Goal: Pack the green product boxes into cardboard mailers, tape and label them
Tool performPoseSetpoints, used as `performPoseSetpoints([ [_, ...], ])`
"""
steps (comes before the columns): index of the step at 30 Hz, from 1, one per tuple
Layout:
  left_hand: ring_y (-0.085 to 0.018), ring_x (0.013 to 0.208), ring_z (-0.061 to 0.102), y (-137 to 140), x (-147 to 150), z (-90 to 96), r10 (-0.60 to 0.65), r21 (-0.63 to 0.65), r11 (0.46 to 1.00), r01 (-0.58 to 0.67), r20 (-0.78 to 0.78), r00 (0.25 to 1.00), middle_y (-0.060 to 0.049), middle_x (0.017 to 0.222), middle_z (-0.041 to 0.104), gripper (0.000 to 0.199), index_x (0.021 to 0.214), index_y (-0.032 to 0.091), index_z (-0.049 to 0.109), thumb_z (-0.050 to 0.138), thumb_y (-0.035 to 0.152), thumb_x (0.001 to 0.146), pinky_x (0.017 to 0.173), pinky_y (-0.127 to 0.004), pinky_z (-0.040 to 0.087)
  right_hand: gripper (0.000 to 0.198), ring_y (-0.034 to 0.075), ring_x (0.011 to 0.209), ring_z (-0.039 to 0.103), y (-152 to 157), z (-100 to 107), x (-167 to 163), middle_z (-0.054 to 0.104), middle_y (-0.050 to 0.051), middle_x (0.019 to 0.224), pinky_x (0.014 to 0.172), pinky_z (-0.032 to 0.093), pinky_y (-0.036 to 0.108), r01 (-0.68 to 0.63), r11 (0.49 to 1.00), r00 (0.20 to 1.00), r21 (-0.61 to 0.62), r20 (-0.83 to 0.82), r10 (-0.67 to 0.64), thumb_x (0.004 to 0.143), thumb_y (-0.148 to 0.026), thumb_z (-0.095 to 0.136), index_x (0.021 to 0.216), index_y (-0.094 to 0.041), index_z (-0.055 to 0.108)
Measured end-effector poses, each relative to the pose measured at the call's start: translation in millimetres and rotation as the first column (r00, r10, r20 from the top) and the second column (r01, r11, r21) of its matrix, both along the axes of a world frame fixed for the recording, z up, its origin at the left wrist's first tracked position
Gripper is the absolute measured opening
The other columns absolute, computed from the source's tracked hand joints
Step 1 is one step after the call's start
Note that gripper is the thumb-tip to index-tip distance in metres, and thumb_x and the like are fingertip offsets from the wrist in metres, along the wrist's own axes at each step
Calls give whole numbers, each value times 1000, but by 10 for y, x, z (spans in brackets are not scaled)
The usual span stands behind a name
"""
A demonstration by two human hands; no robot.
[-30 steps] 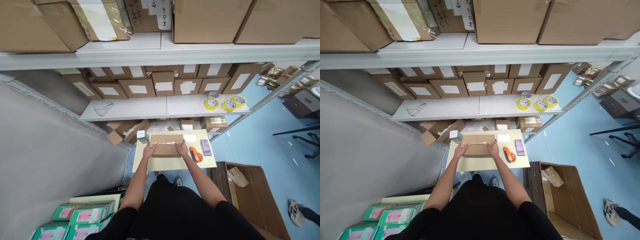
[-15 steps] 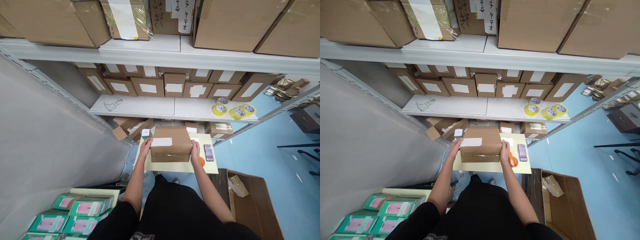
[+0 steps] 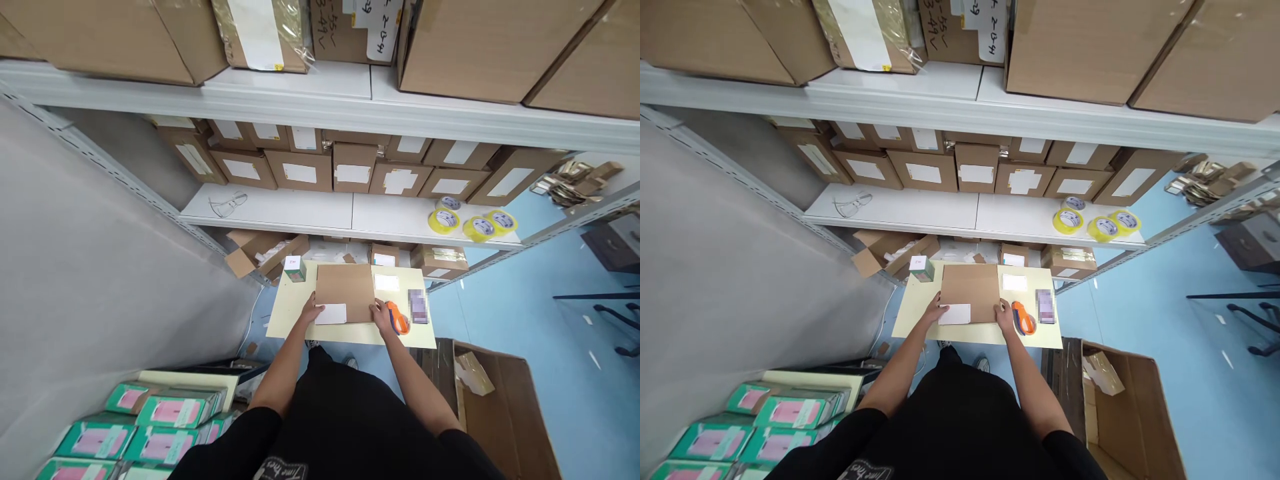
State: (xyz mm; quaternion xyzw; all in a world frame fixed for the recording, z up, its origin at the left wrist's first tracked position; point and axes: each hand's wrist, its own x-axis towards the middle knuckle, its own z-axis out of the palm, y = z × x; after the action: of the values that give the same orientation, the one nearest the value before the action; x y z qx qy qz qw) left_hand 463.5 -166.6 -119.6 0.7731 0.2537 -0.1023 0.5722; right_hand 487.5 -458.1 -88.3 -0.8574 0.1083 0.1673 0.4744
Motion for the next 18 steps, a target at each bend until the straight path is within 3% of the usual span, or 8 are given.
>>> performPoseSetpoints([
  [3,-32,126,65,32,57,56,-49,-64,997,47,-26,998,-16,134,69,91,146,15,50,79,11,60,105,-42,52,77,25,120,68,41,52,48,68,13,138,99,54,32,53,991,997,127,-58,-45,83,-35,58,155,-15,43],
  [6,-32,120,67,75,44,158,-77,-66,995,76,-11,997,-14,132,69,97,150,18,47,77,9,59,100,-42,56,82,25,117,69,33,152,80,67,12,139,97,56,32,48,985,997,168,-62,-38,79,-36,61,157,-19,41],
  [11,-30,144,48,118,-229,196,19,-51,999,-6,247,969,-11,160,46,102,161,29,34,79,21,70,112,-41,48,79,26,131,60,-119,262,-20,59,10,150,104,52,37,2,945,997,327,74,-27,78,-34,59,155,-26,44],
  [14,-32,151,38,63,-404,131,0,-79,997,19,234,972,-12,164,40,103,162,29,31,80,27,72,117,-45,42,80,27,143,50,-179,228,-132,54,8,155,109,47,41,2,950,998,314,66,-24,75,-30,58,154,-29,46],
  [18,-31,150,40,-21,-486,127,-76,-101,990,94,173,982,-13,164,41,108,165,29,22,79,27,73,120,-47,38,88,27,148,45,-256,145,-232,49,8,160,112,45,45,-19,955,1000,296,-13,24,71,-25,57,158,-30,41],
])
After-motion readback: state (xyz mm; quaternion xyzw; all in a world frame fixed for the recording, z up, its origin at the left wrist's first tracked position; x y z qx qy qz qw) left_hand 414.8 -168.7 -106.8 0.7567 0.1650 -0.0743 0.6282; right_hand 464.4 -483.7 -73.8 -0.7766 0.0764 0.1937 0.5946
